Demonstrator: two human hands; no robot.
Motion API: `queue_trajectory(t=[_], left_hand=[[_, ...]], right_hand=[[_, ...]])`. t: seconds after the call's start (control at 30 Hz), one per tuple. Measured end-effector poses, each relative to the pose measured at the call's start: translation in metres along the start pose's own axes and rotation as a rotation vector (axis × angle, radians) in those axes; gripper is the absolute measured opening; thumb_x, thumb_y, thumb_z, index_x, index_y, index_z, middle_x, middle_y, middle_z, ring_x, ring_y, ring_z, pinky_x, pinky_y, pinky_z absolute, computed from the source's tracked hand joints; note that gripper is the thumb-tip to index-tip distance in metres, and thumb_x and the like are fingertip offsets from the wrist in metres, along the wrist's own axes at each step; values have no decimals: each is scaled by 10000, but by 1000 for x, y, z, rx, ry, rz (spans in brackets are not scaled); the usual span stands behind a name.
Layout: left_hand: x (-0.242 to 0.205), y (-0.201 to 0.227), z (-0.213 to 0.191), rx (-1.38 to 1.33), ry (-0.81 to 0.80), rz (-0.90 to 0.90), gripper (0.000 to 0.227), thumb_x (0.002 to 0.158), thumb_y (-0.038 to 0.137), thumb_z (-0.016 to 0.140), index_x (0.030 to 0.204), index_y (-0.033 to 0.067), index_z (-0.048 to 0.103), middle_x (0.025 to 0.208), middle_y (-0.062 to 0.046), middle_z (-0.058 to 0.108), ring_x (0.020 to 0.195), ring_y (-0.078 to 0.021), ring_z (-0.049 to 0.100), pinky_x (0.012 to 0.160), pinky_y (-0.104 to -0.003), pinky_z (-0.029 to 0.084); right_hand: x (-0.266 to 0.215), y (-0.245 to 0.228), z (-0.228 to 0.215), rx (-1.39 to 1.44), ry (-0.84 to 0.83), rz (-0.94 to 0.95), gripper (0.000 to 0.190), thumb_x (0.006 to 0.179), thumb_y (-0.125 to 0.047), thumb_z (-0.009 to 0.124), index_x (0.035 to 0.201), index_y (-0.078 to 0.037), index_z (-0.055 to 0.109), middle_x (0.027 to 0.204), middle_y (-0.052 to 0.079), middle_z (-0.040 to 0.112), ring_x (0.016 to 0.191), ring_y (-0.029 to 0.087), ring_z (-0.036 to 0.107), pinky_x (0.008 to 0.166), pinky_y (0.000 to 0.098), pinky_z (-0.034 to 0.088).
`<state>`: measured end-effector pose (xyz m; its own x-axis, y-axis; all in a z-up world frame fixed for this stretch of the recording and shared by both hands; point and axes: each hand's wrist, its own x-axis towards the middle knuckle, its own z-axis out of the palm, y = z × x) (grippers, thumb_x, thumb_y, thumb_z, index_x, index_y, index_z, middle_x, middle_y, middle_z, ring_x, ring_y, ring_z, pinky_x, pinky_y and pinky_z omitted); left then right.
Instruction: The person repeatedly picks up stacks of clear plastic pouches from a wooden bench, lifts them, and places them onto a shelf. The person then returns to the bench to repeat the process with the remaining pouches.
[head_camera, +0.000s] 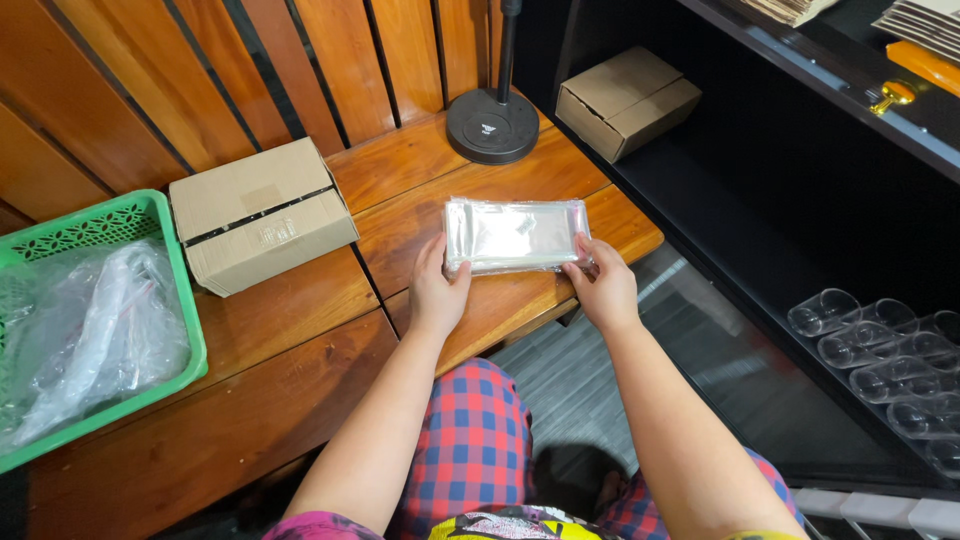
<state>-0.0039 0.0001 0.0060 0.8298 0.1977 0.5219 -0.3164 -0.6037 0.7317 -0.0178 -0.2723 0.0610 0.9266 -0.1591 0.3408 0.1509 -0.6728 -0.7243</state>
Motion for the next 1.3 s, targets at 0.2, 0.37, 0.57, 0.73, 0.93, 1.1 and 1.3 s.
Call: queue_trajectory(t=[0.2, 0.37, 0.57, 0.73, 0.93, 1.1, 1.3], left_hand=[[0, 1, 1, 9, 12, -30, 618, 806, 209, 809, 1363, 7, 633, 1334, -189, 637, 1280, -351, 625, 1091, -438, 496], [0, 4, 0, -18, 19, -45, 607, 801, 211, 818, 1341, 0, 638, 1327, -180, 638, 1256, -344, 636, 1056, -411, 527], [2, 8, -2, -52, 18, -63, 608, 794, 235, 834, 1326, 6, 647, 1303, -175, 650, 1233, -338, 650, 1020, -396, 555], [8, 21, -9, -97, 29, -65, 477, 932, 272, 742, 1300, -19, 659, 1275, -209, 651, 1211, -372, 654, 988, -407, 573], [24, 57, -17, -115, 38, -204, 378, 953, 225, 723, 1272, 29, 674, 1159, -165, 701, 1070, -331, 711, 861, -342, 630], [37, 62, -7, -215, -4, -460, 401, 857, 253, 772, 1232, 169, 656, 998, -88, 786, 962, -244, 767, 781, -341, 641], [46, 80, -18, -705, -132, -733, 702, 989, 24, 619, 1612, 42, 295, 1303, -366, 473, 1051, -439, 711, 794, -440, 677]], right_hand=[[-1, -5, -1, 31, 5, 19, 496, 872, -207, 859, 1337, -119, 708, 1349, 155, 670, 1235, 378, 643, 957, 366, 598], [-3, -10, 0, 41, 6, 32, 509, 876, -200, 857, 1353, -119, 698, 1358, 156, 659, 1243, 384, 633, 963, 362, 597], [-2, -9, 0, 12, -3, 31, 507, 886, -221, 849, 1358, -119, 695, 1347, 152, 662, 1229, 382, 646, 968, 366, 600], [0, 2, 5, -94, 3, -18, 535, 881, -233, 839, 1382, -136, 680, 1415, 140, 607, 1268, 373, 623, 998, 399, 596], [7, 17, 9, -151, -7, -19, 532, 854, -264, 853, 1353, -156, 705, 1404, 95, 611, 1236, 351, 647, 1001, 416, 589], [12, 13, 3, -179, -21, 22, 531, 813, -301, 876, 1313, -197, 728, 1370, 36, 650, 1184, 304, 678, 980, 381, 597], [19, 24, 1, -86, -3, 110, 503, 727, -292, 927, 1201, -271, 762, 1301, -54, 688, 1229, 201, 658, 1035, 346, 552]])
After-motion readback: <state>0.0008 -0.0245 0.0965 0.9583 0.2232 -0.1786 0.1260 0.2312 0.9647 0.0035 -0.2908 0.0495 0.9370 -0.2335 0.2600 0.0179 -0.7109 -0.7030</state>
